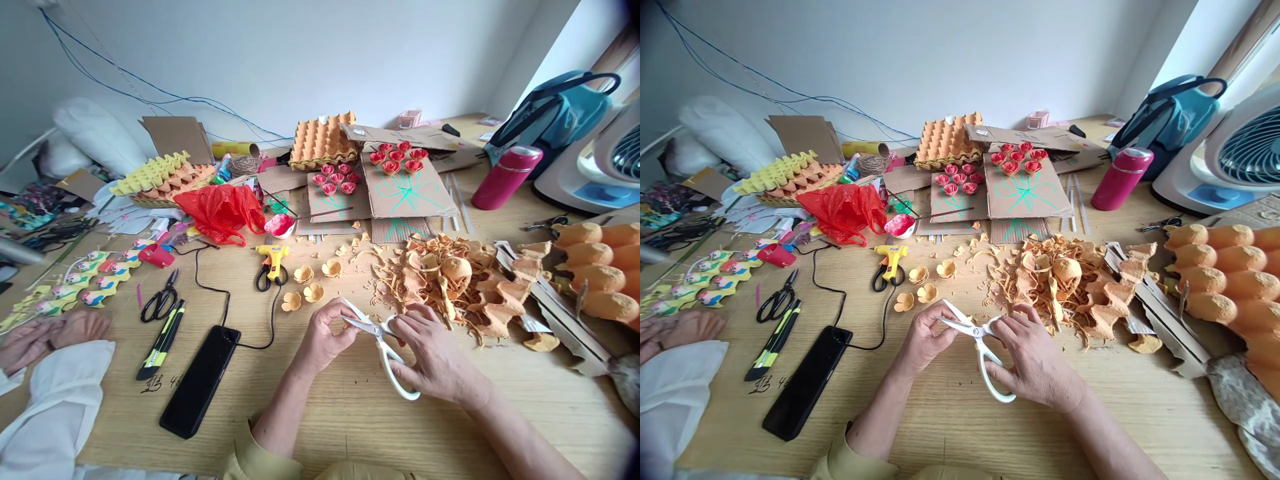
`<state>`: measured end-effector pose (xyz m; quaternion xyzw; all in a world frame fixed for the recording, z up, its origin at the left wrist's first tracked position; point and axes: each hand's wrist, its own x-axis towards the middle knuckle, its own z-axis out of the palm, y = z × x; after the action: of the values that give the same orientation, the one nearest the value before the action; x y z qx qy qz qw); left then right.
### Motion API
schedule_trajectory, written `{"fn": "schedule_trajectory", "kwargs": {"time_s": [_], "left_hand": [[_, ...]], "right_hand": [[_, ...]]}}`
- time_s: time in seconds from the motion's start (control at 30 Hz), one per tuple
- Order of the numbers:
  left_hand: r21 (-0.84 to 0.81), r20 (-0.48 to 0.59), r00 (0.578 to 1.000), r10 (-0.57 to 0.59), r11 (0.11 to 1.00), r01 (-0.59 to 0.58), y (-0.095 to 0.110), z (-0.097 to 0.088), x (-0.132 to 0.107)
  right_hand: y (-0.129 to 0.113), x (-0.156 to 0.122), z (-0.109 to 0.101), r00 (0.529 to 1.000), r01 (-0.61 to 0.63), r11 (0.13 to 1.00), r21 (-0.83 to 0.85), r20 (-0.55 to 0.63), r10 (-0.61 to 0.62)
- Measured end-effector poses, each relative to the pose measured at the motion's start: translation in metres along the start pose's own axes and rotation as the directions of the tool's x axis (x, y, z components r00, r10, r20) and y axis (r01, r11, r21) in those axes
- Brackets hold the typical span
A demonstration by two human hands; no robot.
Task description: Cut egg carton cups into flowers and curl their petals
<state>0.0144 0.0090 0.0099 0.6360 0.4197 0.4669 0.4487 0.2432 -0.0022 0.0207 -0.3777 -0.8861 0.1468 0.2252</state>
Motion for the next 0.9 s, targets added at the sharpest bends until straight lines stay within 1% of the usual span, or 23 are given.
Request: {"fn": "schedule_trajectory", "kwargs": {"time_s": [0.23,0.37,0.5,0.6,0.73,0.83,0.9], "left_hand": [[0.077,-0.002,0.999,0.047,0.996,-0.047,0.000,-0.003,0.000],[0.128,0.005,0.998,0.063,0.990,-0.063,0.003,-0.004,0.001],[0.185,-0.046,0.998,0.049,0.982,-0.039,0.006,-0.003,0.003],[0.121,-0.048,0.999,0.010,0.993,-0.005,0.005,-0.002,0.004],[-0.017,-0.006,0.992,-0.129,0.992,0.129,0.002,-0.002,0.004],[-0.162,0.036,0.970,-0.239,0.957,0.241,0.001,-0.001,0.003],[-0.265,0.061,0.954,-0.295,0.916,0.300,0.003,0.001,0.003]], "right_hand": [[0.001,-0.001,0.001,1.000,0.006,1.000,0.004,0.009,-0.006],[0.003,-0.002,0.001,0.999,-0.003,1.000,-0.005,0.039,0.003],[0.005,-0.003,0.005,0.997,-0.006,1.000,-0.025,0.076,0.008],[0.007,-0.003,0.011,0.997,-0.043,0.999,-0.034,0.062,0.045],[0.009,-0.003,0.016,0.988,-0.155,0.988,0.007,0.013,0.155],[0.008,-0.004,0.015,0.970,-0.240,0.966,0.091,-0.020,0.243],[0.007,-0.004,0.013,0.956,-0.286,0.944,0.166,-0.014,0.292]]}}
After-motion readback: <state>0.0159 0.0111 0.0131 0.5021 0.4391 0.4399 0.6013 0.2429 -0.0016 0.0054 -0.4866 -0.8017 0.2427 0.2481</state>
